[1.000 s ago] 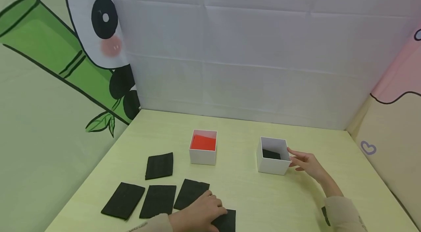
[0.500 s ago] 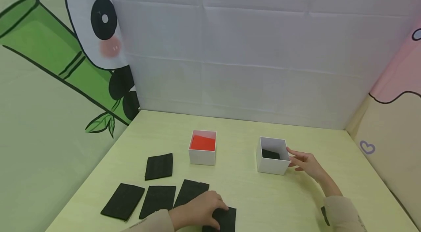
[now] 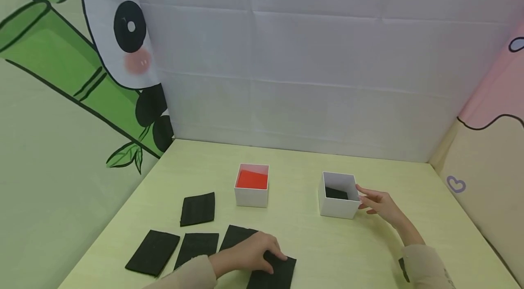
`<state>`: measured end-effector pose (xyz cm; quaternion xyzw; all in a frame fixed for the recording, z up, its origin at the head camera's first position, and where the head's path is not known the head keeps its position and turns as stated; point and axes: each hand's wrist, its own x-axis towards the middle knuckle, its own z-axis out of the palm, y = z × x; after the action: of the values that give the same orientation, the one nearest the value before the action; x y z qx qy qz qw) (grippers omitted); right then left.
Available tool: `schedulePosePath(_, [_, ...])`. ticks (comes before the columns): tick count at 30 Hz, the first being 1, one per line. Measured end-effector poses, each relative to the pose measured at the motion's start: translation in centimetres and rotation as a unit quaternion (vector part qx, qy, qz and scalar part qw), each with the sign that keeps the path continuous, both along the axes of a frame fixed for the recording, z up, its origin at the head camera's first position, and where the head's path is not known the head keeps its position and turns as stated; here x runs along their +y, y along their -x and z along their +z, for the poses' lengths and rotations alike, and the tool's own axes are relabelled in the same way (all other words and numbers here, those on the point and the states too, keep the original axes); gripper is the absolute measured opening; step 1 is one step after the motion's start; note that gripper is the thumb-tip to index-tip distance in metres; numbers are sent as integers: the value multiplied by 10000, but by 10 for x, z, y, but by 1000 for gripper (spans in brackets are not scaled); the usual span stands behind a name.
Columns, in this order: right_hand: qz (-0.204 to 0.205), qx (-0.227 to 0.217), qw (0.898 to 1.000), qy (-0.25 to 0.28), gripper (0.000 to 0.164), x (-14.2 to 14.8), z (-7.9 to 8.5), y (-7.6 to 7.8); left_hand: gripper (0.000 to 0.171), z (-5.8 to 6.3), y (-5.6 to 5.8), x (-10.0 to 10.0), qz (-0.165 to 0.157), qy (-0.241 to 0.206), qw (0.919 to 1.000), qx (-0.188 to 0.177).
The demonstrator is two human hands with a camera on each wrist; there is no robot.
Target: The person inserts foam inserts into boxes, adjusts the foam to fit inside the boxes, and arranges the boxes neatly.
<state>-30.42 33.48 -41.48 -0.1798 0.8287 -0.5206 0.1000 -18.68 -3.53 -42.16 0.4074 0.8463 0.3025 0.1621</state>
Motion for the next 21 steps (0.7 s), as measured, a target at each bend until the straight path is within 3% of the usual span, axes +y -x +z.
schedulePosePath(7, [-21, 8, 10000, -31, 48, 0, -1, 1, 25, 9, 5, 0, 444, -308, 9979, -344])
schedulePosePath(10, [-44, 0, 10000, -43, 48, 0, -1, 0, 14, 11, 7, 1, 602, -522, 9964, -297])
schedulePosePath(14, [-53, -45, 10000, -47, 49, -1, 0, 0, 12, 13, 9, 2, 820, -851, 9927, -240])
schedulePosePath(21, [-31, -79, 10000, -24, 48, 0, 0, 0, 6, 15, 14, 8, 1525, -1576, 9745, -477])
